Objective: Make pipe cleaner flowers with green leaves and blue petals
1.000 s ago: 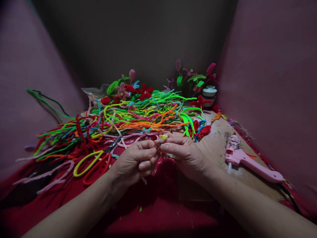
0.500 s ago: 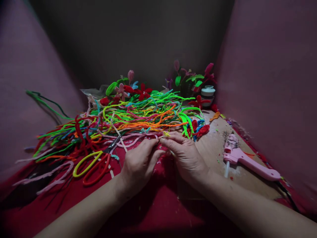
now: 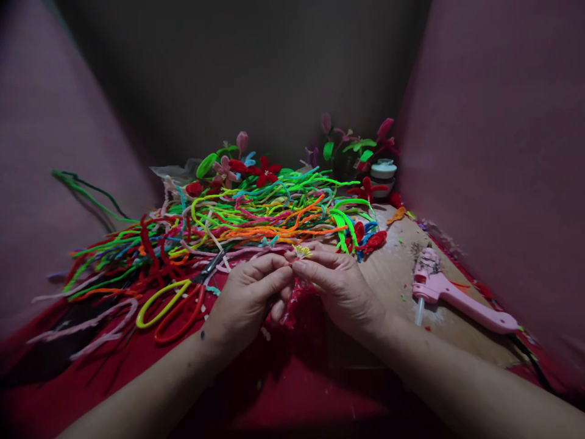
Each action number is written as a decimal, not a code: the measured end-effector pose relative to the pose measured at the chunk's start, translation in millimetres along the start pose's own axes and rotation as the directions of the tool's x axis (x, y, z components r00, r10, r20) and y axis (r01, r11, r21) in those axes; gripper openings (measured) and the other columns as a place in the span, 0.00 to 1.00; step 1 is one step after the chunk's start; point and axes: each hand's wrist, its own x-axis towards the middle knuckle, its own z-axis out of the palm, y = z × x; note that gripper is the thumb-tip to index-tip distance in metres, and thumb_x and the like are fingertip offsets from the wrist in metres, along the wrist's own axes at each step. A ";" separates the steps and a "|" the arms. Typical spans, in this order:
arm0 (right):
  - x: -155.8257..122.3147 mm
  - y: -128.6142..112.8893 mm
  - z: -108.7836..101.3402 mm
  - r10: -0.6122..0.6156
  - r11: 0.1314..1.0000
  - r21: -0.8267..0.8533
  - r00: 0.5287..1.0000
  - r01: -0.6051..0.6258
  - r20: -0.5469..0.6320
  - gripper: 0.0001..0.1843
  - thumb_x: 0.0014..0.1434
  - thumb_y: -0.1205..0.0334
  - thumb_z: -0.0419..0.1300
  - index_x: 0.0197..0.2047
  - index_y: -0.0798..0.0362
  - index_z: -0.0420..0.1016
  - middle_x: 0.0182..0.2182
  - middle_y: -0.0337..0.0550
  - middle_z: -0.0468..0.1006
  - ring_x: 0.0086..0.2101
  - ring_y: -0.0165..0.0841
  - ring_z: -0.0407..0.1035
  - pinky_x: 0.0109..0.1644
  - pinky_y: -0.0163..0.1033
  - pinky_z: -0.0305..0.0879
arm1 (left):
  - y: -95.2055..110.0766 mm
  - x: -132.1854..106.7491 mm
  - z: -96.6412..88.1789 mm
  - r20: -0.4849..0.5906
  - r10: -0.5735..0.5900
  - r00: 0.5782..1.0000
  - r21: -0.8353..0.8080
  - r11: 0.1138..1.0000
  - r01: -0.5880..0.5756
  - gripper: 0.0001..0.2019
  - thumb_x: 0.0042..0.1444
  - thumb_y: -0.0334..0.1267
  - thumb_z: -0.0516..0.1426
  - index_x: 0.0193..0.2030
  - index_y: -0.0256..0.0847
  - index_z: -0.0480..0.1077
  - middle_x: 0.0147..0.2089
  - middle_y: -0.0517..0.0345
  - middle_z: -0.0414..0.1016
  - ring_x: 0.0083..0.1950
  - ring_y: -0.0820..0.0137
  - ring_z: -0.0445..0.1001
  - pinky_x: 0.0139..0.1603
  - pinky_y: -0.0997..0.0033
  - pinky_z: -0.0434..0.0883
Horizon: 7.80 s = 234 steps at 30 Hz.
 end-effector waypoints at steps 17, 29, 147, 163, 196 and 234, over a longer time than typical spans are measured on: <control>-2.1 -6.1 0.0 -0.122 0.983 -0.147 0.990 0.111 -0.072 0.04 0.52 0.65 0.62 0.31 0.49 0.79 0.38 0.40 0.70 0.43 0.35 0.65 0.49 0.43 0.62 | -3.8 1.5 5.1 -0.060 0.156 0.986 0.092 0.984 -0.150 0.07 0.53 0.36 0.56 0.27 0.36 0.67 0.19 0.66 0.63 0.17 0.83 0.59 0.18 0.83 0.58; -2.1 -13.8 2.7 -0.153 0.971 -0.193 0.987 0.143 -0.041 0.03 0.49 0.66 0.64 0.28 0.48 0.79 0.35 0.39 0.71 0.42 0.34 0.64 0.50 0.42 0.61 | -3.9 9.0 -10.8 0.269 -0.107 0.957 -0.150 0.977 0.151 0.11 0.52 0.42 0.57 0.27 0.36 0.65 0.18 0.66 0.64 0.12 0.85 0.54 0.14 0.82 0.51; 12.0 -40.4 11.8 0.012 0.977 -0.214 0.999 -0.001 0.051 0.04 0.46 0.61 0.65 0.24 0.52 0.79 0.23 0.37 0.75 0.28 0.28 0.64 0.37 0.38 0.57 | 85.0 16.7 0.6 0.198 0.172 0.965 0.728 0.633 -0.263 0.10 0.55 0.39 0.50 0.33 0.36 0.69 0.21 0.63 0.65 0.20 0.78 0.61 0.21 0.79 0.59; 16.0 -32.7 5.6 0.068 0.976 -0.213 0.988 -0.038 0.137 0.06 0.44 0.62 0.66 0.29 0.53 0.80 0.23 0.36 0.75 0.27 0.27 0.62 0.36 0.36 0.55 | 119.8 39.7 -2.1 0.638 -0.133 0.759 0.725 0.436 -0.533 0.07 0.51 0.29 0.54 0.30 0.39 0.74 0.41 0.54 0.72 0.43 0.69 0.69 0.44 0.72 0.66; 12.4 -26.3 5.7 -0.086 0.996 -0.023 0.996 0.086 0.006 0.05 0.48 0.61 0.64 0.29 0.53 0.79 0.27 0.39 0.74 0.30 0.30 0.66 0.38 0.38 0.62 | 39.4 -1.9 14.9 -0.116 0.076 0.990 0.203 0.978 -0.051 0.09 0.51 0.38 0.56 0.25 0.37 0.62 0.20 0.66 0.62 0.17 0.82 0.57 0.15 0.82 0.53; 16.2 -18.2 2.3 -0.108 0.994 0.010 0.993 0.108 0.052 0.02 0.47 0.64 0.65 0.27 0.49 0.79 0.37 0.40 0.74 0.41 0.33 0.66 0.49 0.41 0.60 | 21.2 9.4 -5.9 0.287 -0.119 0.951 -0.277 0.940 0.201 0.10 0.49 0.41 0.58 0.28 0.35 0.66 0.17 0.68 0.60 0.11 0.85 0.48 0.09 0.84 0.51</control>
